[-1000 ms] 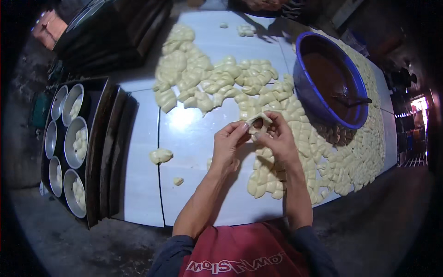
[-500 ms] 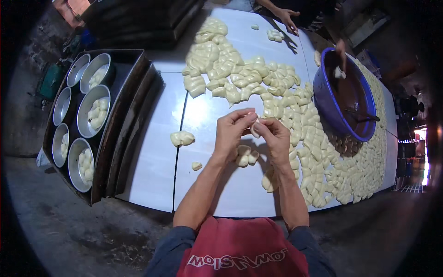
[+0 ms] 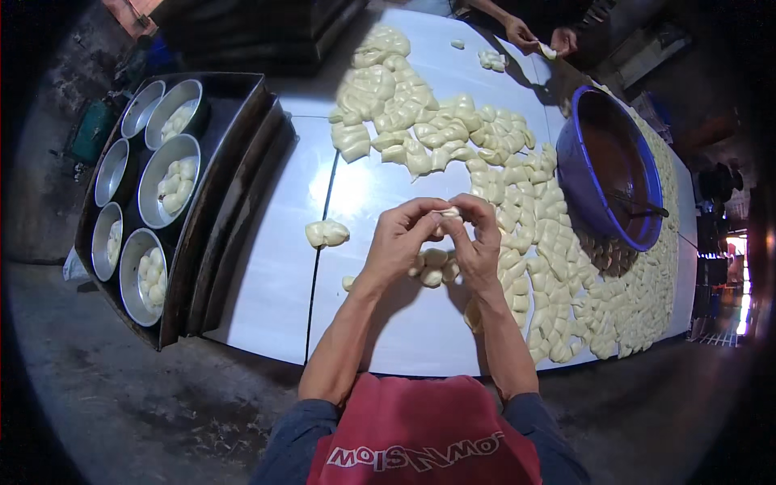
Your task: The person fills small pieces of dough with a dark filling from a bowl and rolls them into shapes before placing them into circular baking tins on a tray.
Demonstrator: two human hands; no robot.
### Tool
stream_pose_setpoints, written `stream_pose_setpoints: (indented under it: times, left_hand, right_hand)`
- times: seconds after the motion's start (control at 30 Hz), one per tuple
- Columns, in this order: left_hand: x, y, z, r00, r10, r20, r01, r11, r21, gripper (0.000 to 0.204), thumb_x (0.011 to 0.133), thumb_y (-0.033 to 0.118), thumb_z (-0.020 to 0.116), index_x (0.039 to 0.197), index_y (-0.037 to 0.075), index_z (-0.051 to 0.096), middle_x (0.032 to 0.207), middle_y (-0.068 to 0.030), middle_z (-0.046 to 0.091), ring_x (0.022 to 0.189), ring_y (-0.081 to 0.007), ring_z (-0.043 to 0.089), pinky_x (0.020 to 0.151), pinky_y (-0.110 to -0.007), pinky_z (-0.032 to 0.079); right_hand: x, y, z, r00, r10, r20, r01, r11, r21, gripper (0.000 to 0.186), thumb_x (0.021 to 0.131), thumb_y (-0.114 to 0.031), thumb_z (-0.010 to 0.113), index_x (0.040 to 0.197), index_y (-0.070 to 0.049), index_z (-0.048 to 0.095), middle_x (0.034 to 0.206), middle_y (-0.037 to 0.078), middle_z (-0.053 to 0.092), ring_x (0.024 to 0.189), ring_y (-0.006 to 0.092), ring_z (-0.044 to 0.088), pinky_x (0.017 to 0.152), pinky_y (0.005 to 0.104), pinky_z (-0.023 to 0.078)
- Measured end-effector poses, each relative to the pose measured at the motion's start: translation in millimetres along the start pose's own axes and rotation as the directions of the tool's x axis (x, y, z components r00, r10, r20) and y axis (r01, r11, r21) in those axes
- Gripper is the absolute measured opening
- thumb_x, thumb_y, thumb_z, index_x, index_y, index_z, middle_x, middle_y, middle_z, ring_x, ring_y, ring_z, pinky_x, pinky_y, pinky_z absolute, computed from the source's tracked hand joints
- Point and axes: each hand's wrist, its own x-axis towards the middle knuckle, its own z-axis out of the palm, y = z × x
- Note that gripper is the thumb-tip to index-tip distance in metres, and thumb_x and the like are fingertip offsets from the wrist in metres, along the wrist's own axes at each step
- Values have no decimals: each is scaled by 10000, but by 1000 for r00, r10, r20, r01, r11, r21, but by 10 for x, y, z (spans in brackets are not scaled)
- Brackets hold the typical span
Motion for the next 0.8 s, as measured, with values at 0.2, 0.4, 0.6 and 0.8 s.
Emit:
stream_pose_setpoints:
  times: [0.2,0.4,0.6,0.8]
  left_hand:
    - [-113,-45,30,993,-65,-94,72,995,71,267,915,142,713,1112,-34,677,973,-88,711,875,-132,672,753,-269,547]
    - [-170,-45,-69,968,-153,-201,167,985,53,400,992,274,615,1251,-31,636,900,-132,725,758,-191,707,701,-302,558]
    - [-421,-122,-530,907,103,-408,185,774,606,401,982,277,601,1293,25,629,1060,-166,711,922,-223,695,806,-338,540]
    - [-761,31,-1171,832,414,-369,202,394,897,424,889,176,718,1268,9,624,1371,-190,521,1147,-325,598,984,-436,499]
  right_hand:
    - [79,-56,8,994,105,-14,-104,948,-300,133,926,-141,709,932,-12,674,792,65,619,709,145,567,669,289,483]
    - [-10,-177,-129,941,88,326,17,951,-309,188,930,-133,645,1055,5,668,1009,122,668,913,222,651,762,301,513]
    - [-4,165,-280,761,379,526,-126,882,-454,208,936,-121,600,1094,3,656,1044,132,662,938,297,643,840,370,506]
    - [70,1,69,887,333,321,-150,863,-482,211,951,-96,596,1122,18,645,1119,112,642,960,237,658,847,337,527]
